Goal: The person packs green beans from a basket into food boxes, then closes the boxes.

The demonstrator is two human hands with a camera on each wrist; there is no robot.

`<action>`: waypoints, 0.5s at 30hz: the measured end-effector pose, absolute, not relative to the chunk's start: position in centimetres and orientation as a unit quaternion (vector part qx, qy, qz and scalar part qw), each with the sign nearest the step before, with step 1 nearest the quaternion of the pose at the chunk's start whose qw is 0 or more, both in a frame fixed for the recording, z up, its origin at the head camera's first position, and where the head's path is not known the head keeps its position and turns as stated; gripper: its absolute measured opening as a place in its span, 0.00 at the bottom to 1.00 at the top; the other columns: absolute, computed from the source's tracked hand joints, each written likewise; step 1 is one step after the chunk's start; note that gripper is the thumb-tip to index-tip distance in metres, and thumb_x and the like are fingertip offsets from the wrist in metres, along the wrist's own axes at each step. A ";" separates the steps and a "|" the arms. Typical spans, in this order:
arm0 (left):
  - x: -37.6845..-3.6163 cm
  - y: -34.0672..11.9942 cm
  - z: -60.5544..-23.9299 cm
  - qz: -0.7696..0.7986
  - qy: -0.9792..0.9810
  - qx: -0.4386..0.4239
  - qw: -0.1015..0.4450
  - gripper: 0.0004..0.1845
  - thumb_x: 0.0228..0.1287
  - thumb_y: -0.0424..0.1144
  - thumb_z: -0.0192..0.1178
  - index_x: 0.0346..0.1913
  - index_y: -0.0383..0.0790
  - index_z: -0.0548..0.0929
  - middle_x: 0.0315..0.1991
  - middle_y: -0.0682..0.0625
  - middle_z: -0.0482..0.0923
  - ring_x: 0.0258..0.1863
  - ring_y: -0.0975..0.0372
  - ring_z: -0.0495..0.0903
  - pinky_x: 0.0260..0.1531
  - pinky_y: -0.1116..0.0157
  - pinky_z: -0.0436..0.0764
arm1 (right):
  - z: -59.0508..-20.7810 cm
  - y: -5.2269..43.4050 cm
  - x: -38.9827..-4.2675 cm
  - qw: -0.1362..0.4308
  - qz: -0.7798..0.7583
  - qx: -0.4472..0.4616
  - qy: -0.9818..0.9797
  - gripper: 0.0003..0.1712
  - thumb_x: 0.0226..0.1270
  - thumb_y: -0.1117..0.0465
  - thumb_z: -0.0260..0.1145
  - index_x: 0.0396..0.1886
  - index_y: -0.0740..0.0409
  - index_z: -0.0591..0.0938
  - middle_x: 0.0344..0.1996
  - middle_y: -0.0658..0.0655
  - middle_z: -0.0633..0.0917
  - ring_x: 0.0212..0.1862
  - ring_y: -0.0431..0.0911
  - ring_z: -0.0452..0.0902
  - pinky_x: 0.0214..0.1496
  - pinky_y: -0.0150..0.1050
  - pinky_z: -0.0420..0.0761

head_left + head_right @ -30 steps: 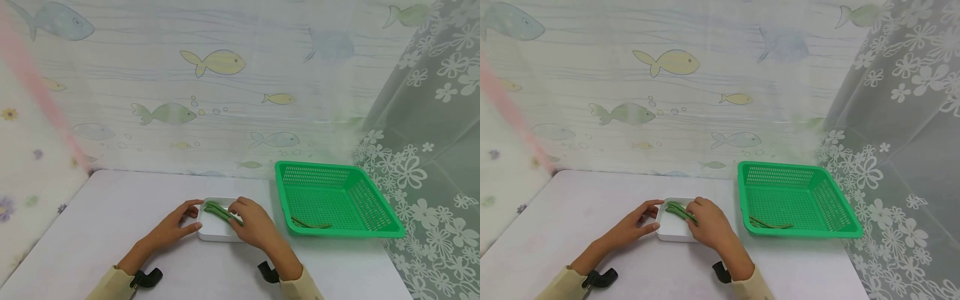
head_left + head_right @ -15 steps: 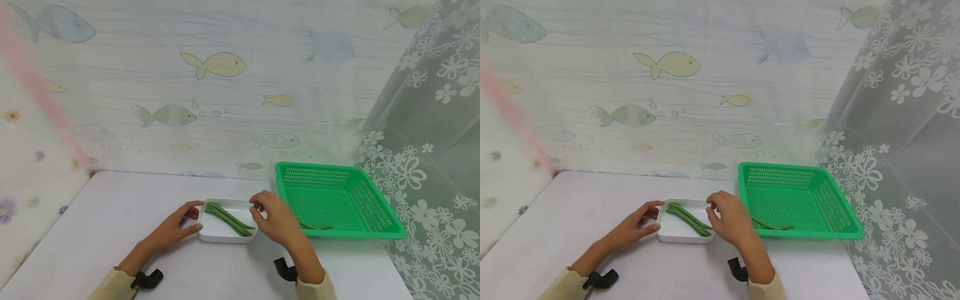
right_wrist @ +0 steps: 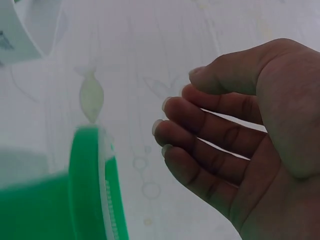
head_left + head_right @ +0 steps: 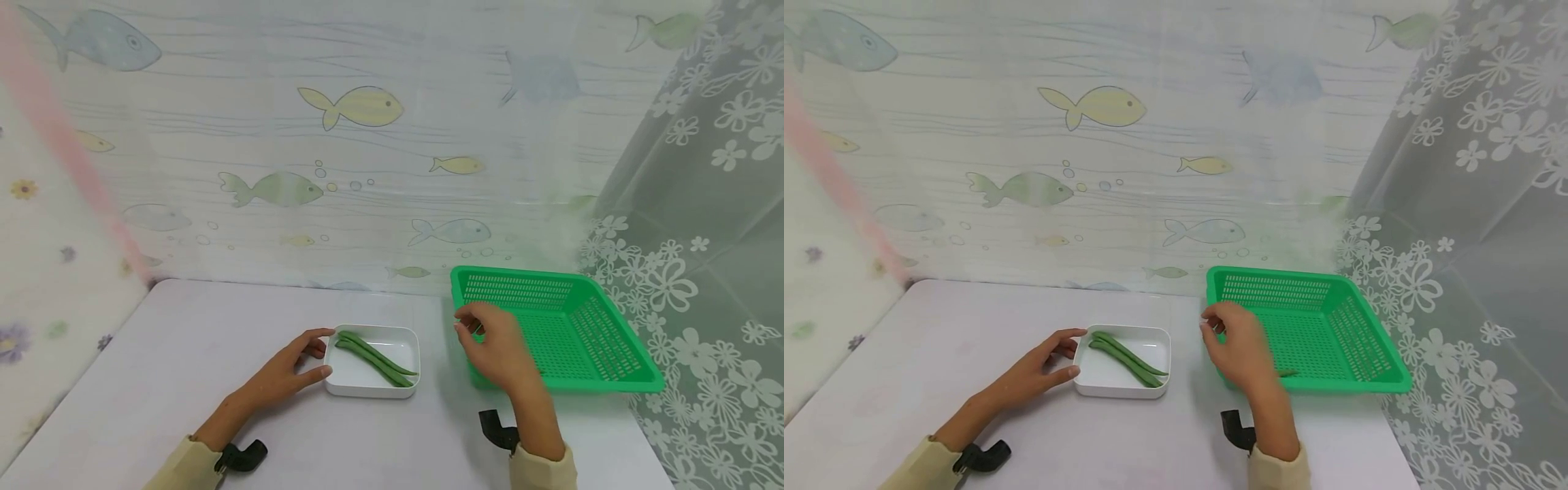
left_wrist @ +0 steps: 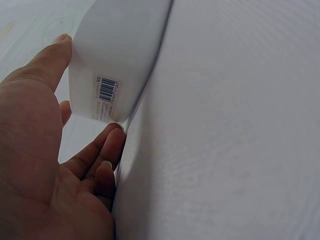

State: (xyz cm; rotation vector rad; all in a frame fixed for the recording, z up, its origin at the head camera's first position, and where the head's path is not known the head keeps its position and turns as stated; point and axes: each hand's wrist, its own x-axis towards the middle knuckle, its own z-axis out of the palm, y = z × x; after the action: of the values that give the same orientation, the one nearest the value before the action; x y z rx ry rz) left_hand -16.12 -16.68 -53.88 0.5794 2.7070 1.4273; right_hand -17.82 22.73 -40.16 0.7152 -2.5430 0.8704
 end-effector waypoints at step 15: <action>-16.2 -16.6 -53.8 0.459 0.868 0.187 0.017 0.37 0.73 0.56 0.68 0.80 0.64 0.64 0.61 0.55 0.77 0.62 0.59 0.79 0.65 0.46 0.74 | -41.1 28.4 -18.9 0.109 0.288 0.224 -0.925 0.12 0.72 0.72 0.69 0.53 0.64 0.87 0.47 0.59 0.88 0.47 0.53 0.85 0.48 0.55 0.85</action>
State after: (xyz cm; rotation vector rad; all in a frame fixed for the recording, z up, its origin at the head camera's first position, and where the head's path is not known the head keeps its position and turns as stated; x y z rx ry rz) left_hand -16.21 -16.64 -53.80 0.5815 2.6986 1.4279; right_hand -18.87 28.39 -41.11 0.6603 -2.7192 0.8477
